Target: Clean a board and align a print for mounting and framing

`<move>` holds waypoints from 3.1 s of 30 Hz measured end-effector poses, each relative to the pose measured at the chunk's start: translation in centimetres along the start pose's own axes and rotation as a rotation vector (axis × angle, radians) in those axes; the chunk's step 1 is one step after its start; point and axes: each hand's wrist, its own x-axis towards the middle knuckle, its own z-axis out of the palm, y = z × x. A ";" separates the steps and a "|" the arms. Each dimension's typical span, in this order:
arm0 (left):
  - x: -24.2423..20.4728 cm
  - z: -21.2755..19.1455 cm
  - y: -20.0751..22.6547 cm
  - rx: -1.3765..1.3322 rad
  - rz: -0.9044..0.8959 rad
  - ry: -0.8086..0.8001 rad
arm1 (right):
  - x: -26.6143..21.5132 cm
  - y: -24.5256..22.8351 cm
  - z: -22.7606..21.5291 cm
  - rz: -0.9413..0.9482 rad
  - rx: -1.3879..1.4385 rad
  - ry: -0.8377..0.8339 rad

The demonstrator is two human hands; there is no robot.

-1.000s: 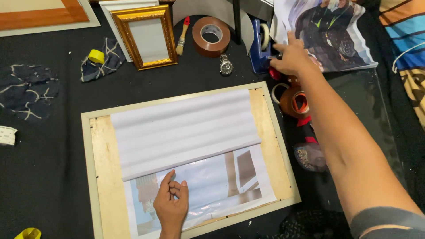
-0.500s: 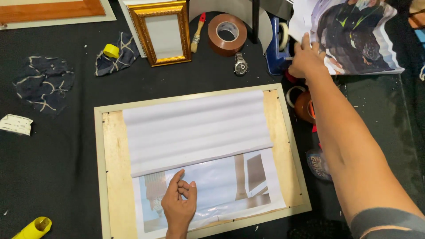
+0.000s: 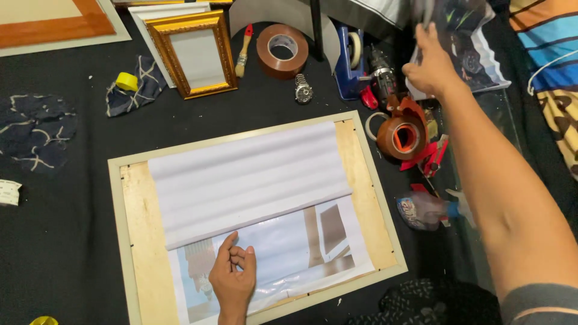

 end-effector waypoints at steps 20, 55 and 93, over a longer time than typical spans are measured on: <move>-1.5 -0.8 0.9 0.090 0.185 0.077 | -41.1 -21.0 2.7 -0.100 0.236 -0.604; -7.4 -1.2 0.7 0.888 -0.097 -0.555 | -41.5 -22.3 5.9 -0.134 -0.192 -0.915; -7.8 -2.4 0.8 0.504 0.181 -0.172 | -40.2 -21.4 6.8 -0.073 -0.113 -0.757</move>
